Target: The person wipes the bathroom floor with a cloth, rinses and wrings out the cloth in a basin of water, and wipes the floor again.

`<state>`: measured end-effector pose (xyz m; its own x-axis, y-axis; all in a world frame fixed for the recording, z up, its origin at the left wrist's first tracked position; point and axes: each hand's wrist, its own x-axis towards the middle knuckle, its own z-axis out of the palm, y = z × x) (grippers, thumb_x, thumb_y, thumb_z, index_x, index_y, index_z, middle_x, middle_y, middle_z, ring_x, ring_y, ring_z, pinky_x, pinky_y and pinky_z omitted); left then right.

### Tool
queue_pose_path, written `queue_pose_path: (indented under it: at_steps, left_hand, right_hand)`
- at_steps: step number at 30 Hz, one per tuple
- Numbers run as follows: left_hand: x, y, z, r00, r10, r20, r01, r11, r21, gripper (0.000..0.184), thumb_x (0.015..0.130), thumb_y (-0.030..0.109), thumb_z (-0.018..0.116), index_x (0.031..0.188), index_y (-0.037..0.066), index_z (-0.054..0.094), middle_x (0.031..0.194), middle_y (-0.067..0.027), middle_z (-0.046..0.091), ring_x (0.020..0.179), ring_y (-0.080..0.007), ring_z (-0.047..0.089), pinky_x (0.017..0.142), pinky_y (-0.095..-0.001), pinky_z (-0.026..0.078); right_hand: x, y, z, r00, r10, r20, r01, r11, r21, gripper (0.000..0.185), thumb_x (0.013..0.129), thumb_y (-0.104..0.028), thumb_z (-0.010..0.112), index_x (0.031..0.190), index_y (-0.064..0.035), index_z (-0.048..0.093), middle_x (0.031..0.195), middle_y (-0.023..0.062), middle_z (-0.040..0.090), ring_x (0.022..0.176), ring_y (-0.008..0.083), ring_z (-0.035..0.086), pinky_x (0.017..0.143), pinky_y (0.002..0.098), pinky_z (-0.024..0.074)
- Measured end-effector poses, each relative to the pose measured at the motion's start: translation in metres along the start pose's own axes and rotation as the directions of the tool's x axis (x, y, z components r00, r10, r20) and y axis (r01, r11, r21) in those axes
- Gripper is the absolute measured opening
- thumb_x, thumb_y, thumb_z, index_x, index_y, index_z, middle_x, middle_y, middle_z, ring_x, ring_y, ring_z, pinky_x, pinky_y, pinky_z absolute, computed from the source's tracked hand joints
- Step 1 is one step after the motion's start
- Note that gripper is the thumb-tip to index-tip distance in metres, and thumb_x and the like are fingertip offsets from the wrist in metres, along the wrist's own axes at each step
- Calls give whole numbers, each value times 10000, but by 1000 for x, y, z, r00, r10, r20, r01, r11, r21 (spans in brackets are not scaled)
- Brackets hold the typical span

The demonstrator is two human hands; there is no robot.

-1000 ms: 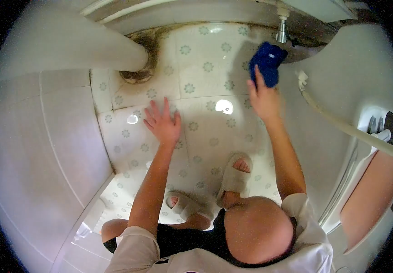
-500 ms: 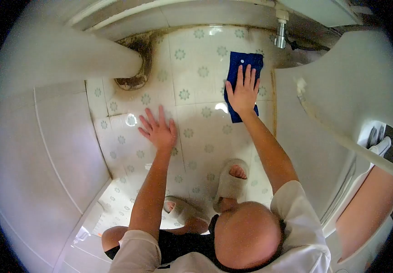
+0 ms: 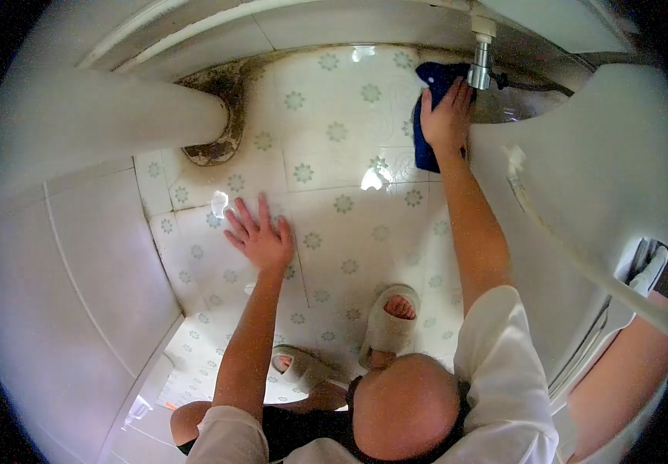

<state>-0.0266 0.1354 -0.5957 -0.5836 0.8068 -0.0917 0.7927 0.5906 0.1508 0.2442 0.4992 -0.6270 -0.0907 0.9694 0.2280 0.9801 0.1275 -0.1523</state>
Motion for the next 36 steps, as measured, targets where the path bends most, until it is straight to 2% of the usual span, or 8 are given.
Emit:
queue_pose_path:
  at_steps: [3,6,10,12,15,25,36]
  left_hand:
    - [1,4,-3,999,-25,24,25,1000,7,732,951,472,569,1644,320,389,1771,-134,156,1622,-446,47,1242,-703,12]
    - [1,3,1,999,-28,24,28,1000,7,748,939,461,571,1647,316,381,1771,-135,152,1622,-447,41,1242,-702,8]
    - [1,4,4,1000,-25,-1,25,1000,4,740,925,456,576,1632,321,409,1765,-141,169,1613,-462,68,1236,-716,21]
    - [2,4,2,1000,-31,-5,31,999,-8,714,922,465,575,1612,337,444,1754,-153,200,1598,-485,112,1226,-737,51]
    - [2,5,-2,998,-42,46,42,999,-4,744,927,455,576,1636,310,402,1768,-145,156,1614,-465,63,1242,-710,11]
    - [2,2,0,1000,-26,1,26,999,-45,731,928,469,585,1626,333,415,1760,-154,176,1604,-488,80,1229,-734,28]
    - [3,3,-4,997,-47,68,50,998,-39,759,938,472,572,1655,351,354,1772,-154,127,1616,-473,26,1239,-718,-19]
  right_hand:
    - [19,-8,6,1000,24,-5,-24,999,-23,791,1051,-510,478,1596,49,356,1661,272,351,1534,427,343,1276,545,233]
    - [21,-26,13,1000,-23,6,23,1000,-6,763,1056,-496,463,1604,25,361,1668,239,362,1537,410,348,1275,541,239]
    - [7,-93,25,985,-164,47,162,986,39,701,1067,-444,435,1619,-17,369,1700,187,335,1562,367,327,1289,508,214]
    - [-4,-146,22,948,-308,85,294,945,140,693,1065,-430,430,1626,-30,365,1710,163,327,1570,350,318,1298,491,190]
    - [-9,-180,25,914,-397,83,376,906,193,653,1067,-396,434,1623,-59,383,1707,137,340,1571,326,320,1299,474,197]
    - [-9,-204,22,798,-598,71,569,788,235,582,1066,-362,485,1597,-127,444,1690,60,392,1545,268,378,1288,444,247]
    - [-8,-230,24,722,-687,82,645,711,282,576,1071,-356,486,1608,-155,432,1702,29,372,1557,244,357,1297,428,225]
